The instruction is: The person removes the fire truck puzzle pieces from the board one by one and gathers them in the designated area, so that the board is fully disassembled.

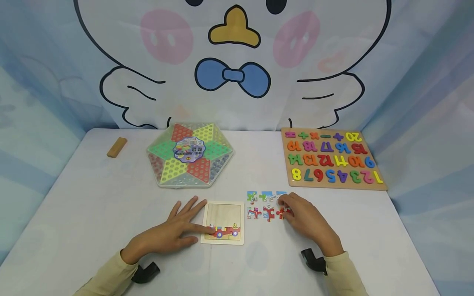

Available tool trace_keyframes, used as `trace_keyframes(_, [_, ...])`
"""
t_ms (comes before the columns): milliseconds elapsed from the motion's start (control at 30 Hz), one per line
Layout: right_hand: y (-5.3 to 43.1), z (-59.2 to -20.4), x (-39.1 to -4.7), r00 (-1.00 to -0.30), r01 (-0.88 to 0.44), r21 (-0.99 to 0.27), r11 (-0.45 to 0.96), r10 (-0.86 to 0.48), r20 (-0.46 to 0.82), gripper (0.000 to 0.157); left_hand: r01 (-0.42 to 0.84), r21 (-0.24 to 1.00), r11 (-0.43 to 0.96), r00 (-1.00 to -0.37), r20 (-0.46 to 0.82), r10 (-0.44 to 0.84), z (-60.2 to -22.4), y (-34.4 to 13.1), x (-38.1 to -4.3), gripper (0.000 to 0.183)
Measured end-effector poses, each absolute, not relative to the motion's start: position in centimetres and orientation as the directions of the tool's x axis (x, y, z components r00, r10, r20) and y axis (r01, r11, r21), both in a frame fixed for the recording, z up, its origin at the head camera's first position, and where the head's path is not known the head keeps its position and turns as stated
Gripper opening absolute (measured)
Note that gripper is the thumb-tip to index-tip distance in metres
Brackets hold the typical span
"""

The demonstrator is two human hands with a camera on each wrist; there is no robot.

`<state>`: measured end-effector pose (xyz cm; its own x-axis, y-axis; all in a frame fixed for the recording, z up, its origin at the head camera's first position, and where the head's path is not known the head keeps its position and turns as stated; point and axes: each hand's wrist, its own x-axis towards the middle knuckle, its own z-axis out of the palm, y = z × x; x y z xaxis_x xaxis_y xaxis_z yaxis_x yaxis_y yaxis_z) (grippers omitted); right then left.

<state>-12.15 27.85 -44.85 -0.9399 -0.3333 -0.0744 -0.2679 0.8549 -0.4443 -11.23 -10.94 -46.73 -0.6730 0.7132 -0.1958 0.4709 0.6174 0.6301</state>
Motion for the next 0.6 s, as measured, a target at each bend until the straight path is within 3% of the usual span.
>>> trace_keyframes(600, [27.36,-44.64,-11.93,-0.950,-0.249,-0.399,0.883,-0.302,-0.076,0.032,0.473,0.633,0.613,-0.676,-0.186,0.713,-46.91,-10.96,-11.23,0.046])
